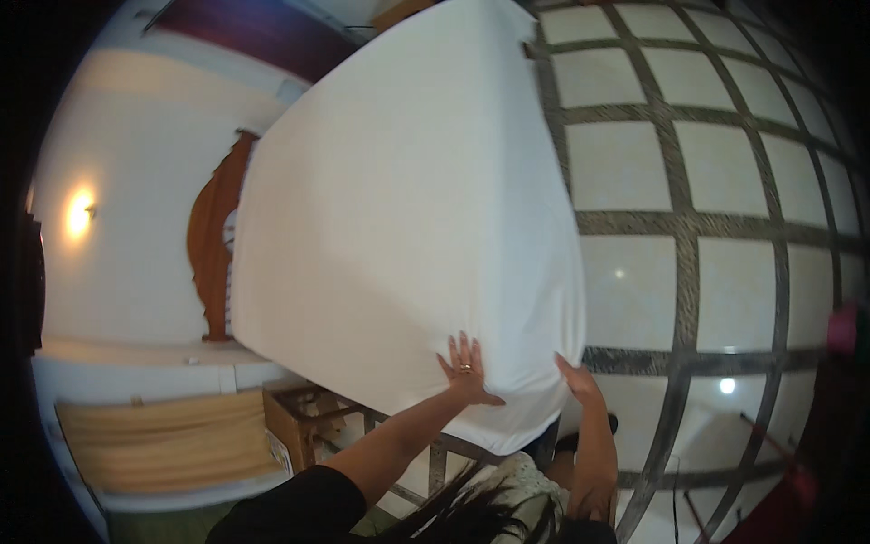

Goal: Straightening sheets and dusting the mattress in a hotel room.

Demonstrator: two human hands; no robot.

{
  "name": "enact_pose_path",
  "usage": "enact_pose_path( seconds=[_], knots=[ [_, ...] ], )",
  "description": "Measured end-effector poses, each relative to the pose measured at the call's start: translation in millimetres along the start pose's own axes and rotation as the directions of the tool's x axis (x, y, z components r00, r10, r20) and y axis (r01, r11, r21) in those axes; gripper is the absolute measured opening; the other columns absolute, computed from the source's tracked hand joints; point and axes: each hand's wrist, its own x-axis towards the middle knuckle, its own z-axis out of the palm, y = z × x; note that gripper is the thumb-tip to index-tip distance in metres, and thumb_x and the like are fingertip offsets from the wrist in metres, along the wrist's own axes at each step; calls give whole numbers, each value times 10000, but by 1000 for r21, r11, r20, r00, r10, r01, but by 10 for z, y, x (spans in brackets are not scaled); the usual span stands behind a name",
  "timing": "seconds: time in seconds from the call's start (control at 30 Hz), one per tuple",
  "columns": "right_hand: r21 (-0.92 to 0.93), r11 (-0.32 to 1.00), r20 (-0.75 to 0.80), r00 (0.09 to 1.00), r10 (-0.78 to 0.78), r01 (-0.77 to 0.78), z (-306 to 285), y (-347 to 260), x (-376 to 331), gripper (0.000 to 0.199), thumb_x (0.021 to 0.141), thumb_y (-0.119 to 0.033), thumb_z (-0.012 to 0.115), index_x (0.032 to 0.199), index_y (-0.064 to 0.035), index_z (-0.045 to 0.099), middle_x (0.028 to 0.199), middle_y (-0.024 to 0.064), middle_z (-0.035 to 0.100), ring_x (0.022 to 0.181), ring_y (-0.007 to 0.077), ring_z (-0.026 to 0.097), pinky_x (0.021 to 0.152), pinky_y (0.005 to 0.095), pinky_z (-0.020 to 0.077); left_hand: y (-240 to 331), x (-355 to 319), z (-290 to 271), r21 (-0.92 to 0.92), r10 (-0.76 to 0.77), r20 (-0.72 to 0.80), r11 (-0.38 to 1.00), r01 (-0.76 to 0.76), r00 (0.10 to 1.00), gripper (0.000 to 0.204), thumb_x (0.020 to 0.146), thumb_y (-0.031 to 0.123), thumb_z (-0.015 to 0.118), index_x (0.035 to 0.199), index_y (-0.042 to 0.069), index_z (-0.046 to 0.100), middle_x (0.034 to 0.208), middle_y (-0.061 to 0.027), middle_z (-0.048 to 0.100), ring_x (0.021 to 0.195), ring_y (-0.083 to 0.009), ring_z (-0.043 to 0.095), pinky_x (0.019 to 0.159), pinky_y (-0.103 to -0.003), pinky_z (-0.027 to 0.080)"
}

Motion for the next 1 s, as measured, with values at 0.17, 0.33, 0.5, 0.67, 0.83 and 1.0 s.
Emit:
enact_pose_path(
  seconds=[0.17,0.33,0.5,0.67,0.83,1.0],
  knots=[
    [67,998,-153,988,28,-18,52,401,84,599,840,-360,600,1286,-12,404,1187,101,539,1090,215,501,925,329,392,-75,-53,-88,17,21,-5,1000,-21,1000,1430,390,691,725,1411,80,-70,1451,-181,-167,1311,-414,-185,951,-699,-15],
    [478,878,89,996,-24,-21,178,138,157,591,850,-421,532,1283,-37,410,1234,110,500,1123,289,468,952,415,366,-138,-58,-69,-56,26,-6,998,-27,1000,1410,396,621,766,1416,95,-54,1461,-171,-144,1323,-396,-166,970,-681,-6],
    [631,775,197,958,-210,40,347,-583,366,633,850,-522,452,1326,-114,364,1303,74,441,1178,305,415,981,459,332,-185,16,-1,-145,27,-14,989,-29,1000,1401,358,561,799,1425,131,-2,1480,-127,-90,1345,-364,-114,986,-665,11],
    [712,675,218,975,49,-193,389,-1253,926,688,832,-592,426,1333,-124,358,1320,92,424,1190,301,408,980,483,330,-258,93,51,-226,82,-47,970,-91,995,1382,342,567,793,1419,112,55,1472,-146,-58,1334,-381,-122,973,-677,3],
    [86,926,381,871,310,-367,359,-1634,1330,634,840,-449,552,1326,-95,352,1308,104,429,1166,289,439,955,433,392,-260,114,-74,-193,98,71,978,-83,993,1339,399,605,769,1421,112,58,1474,-136,-67,1331,-379,-134,978,-671,-26],
    [-236,952,408,869,280,-196,498,-1813,1289,575,828,-235,630,1308,-67,361,1254,92,468,1140,261,461,951,395,403,-299,107,-212,-218,126,129,971,-96,984,1326,430,669,720,1421,99,50,1475,-142,-66,1331,-383,-137,973,-676,-30]
  ],
)
